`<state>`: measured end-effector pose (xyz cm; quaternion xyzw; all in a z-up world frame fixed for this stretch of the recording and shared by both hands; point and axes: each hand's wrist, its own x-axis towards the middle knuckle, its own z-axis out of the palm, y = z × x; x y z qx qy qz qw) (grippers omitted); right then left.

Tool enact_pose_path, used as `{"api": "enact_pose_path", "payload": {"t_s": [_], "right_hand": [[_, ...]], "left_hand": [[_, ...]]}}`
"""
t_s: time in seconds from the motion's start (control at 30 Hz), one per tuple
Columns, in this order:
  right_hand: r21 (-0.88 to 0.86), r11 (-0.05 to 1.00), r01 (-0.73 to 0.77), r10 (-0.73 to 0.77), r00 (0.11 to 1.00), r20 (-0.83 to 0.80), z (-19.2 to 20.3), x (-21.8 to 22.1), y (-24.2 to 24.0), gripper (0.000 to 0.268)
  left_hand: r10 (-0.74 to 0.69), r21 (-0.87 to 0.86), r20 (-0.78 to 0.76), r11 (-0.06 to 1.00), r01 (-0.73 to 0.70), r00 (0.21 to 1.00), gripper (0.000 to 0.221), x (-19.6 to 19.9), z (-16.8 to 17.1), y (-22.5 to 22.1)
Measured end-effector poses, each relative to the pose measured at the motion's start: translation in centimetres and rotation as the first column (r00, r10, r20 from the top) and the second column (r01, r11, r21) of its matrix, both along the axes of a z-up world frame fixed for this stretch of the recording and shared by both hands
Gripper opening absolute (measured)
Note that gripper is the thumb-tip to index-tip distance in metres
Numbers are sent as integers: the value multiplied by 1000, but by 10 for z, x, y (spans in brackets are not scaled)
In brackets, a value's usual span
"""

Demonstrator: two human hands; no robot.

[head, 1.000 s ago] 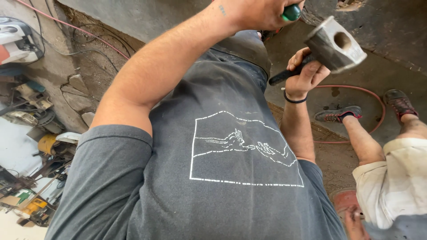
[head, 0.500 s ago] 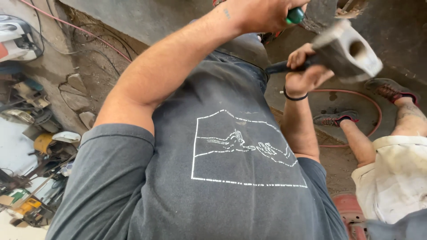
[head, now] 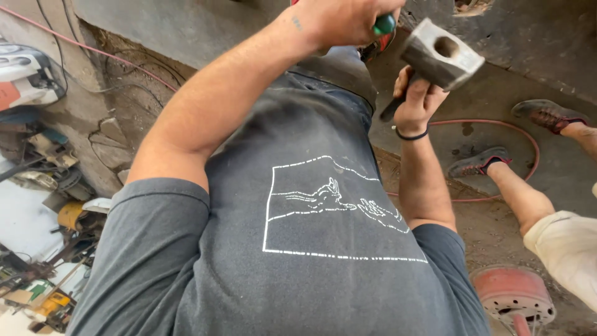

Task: Disassembling an electronic component to extract internal parts using a hammer, pliers, and screwdriver.

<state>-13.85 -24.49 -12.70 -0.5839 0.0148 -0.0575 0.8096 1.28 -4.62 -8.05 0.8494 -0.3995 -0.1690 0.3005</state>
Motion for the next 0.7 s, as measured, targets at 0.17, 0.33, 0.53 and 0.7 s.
{"api": "enact_pose_path", "payload": {"t_s": [0.17, 0.33, 0.53, 0.7], "right_hand": [[22, 981, 191, -169, 911, -376, -19, -22, -8, 33], [181, 982, 56, 66, 793, -606, -1, -19, -17, 37], [143, 988, 57, 74, 638, -767, 32, 31, -15, 47], [42, 995, 96, -25, 608, -794, 45, 35, 0, 51]], "left_hand": [[-207, -157, 366, 947, 280, 907, 12, -51, 86, -32], [-256, 91, 125, 965, 246, 959, 20, -68, 74, 49], [-87, 513, 180, 858, -18, 980, 41, -50, 98, 186], [-207, 642, 324, 765, -54, 923, 29, 13, 90, 250]]}}
